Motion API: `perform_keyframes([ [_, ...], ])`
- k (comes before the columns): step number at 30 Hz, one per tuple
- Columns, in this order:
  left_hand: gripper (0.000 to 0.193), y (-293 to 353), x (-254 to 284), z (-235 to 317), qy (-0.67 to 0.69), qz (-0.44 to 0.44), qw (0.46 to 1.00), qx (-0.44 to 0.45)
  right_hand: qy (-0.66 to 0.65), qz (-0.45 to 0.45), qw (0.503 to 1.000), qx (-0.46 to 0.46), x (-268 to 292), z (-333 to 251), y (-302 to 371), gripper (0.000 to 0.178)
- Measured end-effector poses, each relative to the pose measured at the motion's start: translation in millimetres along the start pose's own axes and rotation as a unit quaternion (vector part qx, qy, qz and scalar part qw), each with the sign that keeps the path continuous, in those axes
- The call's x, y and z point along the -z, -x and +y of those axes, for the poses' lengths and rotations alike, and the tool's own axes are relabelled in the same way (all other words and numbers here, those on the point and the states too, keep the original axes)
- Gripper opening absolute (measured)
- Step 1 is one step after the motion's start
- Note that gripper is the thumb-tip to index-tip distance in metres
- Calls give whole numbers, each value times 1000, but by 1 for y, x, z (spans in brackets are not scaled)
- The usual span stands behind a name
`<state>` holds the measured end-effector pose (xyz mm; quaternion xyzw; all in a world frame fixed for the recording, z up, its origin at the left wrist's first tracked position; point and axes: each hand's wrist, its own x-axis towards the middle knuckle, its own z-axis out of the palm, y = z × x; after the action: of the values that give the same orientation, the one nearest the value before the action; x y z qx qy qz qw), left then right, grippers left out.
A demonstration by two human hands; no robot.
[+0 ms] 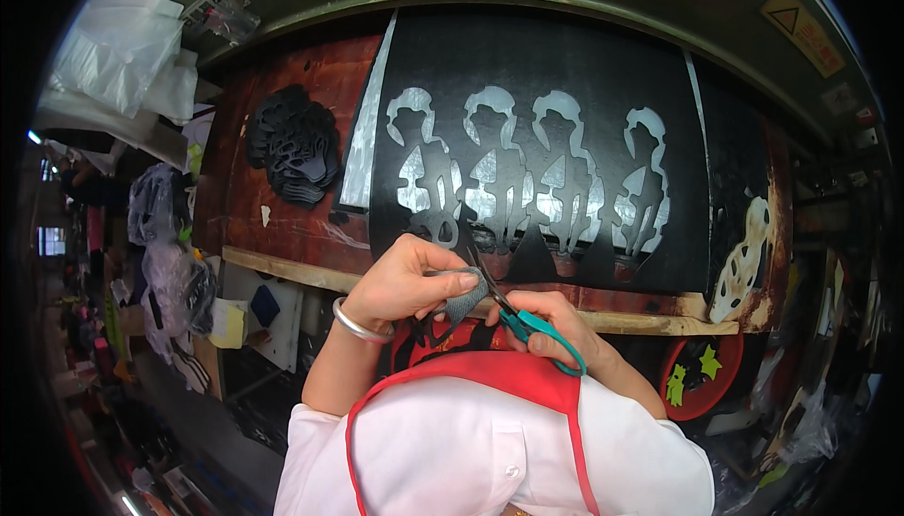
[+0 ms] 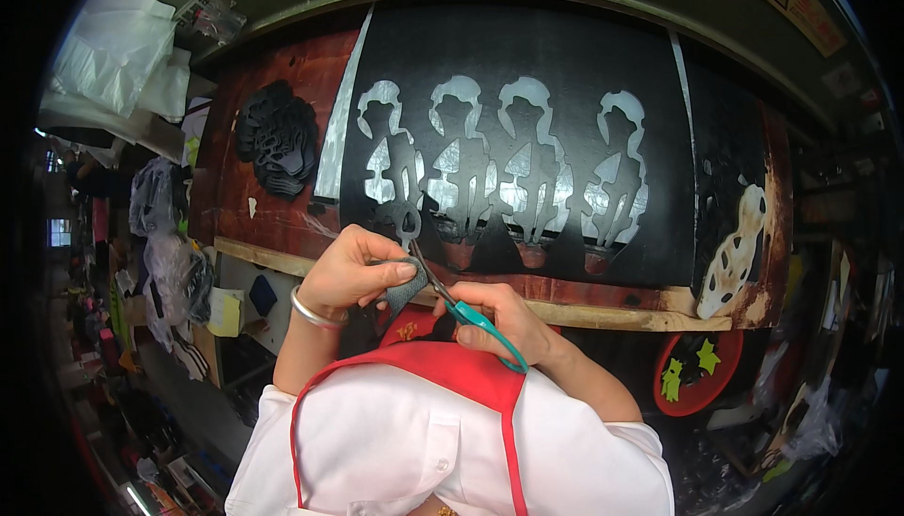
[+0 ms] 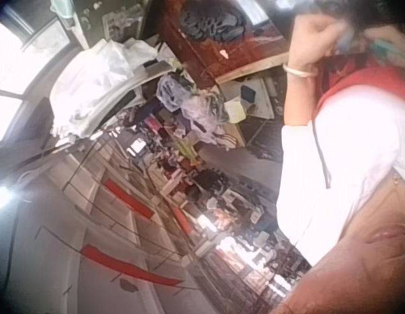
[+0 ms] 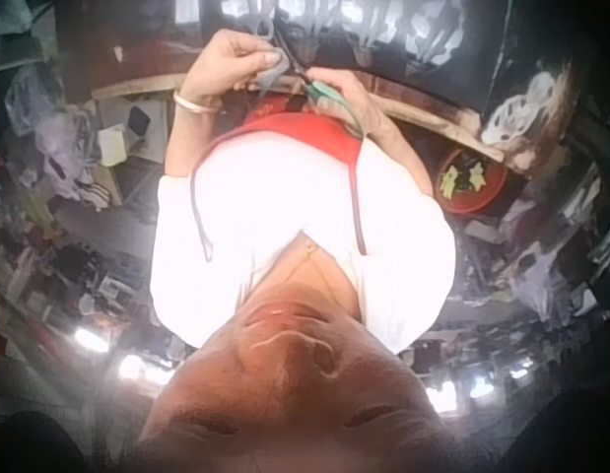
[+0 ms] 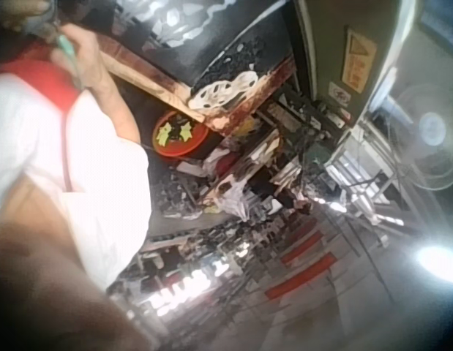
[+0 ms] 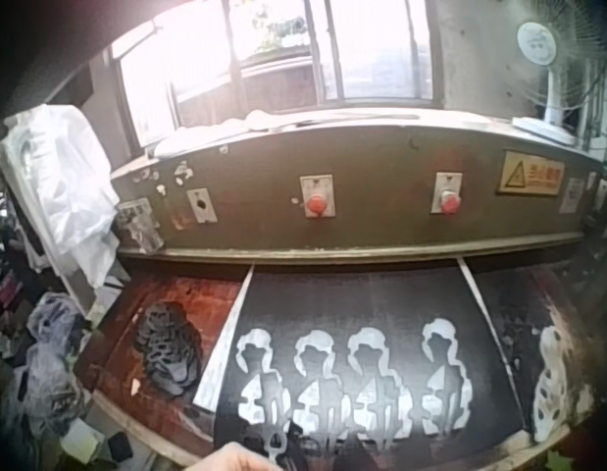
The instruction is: The person uses a press machine to cut shapes from black rubber sheets, then trims the cutouts with scissors. They repeatedly feed sheets into the press, remove the cut pieces, and refine their edges before stacking them.
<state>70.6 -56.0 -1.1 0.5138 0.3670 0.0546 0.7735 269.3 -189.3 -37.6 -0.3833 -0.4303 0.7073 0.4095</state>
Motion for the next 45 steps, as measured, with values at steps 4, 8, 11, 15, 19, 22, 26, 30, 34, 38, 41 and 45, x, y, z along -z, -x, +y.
perform_keyframes([
  [4,20,0,1,1,-7,4,1000,14,-9,7,1000,3,-1,1,1,84],
  [8,19,0,1,2,21,-10,1000,0,-28,18,999,8,0,1,1,83],
  [11,18,-1,2,2,23,-16,1000,2,-45,9,999,-7,1,-1,1,81],
  [15,16,-4,5,2,21,-27,999,6,-51,12,999,-10,3,-3,2,79],
  [19,14,-5,6,1,29,-27,999,5,-53,18,998,-7,3,-5,2,79],
  [22,13,-5,5,1,44,-28,999,-2,-80,15,997,-11,3,-4,3,80],
  [26,12,-5,6,1,40,-36,998,-9,-103,-6,995,-17,6,0,4,79],
  [30,11,-5,8,0,44,-45,998,-6,-116,-38,992,5,14,3,3,53],
  [34,11,-3,10,-1,40,-44,998,-7,-126,-6,992,-6,23,0,6,47],
  [38,13,2,11,-1,5,-38,999,-24,-136,75,987,47,26,-2,10,51],
  [41,13,5,10,-1,-2,-18,999,-45,-41,87,994,45,22,0,10,73],
  [45,17,8,5,-3,39,34,995,-85,31,93,993,62,9,4,3,77],
])
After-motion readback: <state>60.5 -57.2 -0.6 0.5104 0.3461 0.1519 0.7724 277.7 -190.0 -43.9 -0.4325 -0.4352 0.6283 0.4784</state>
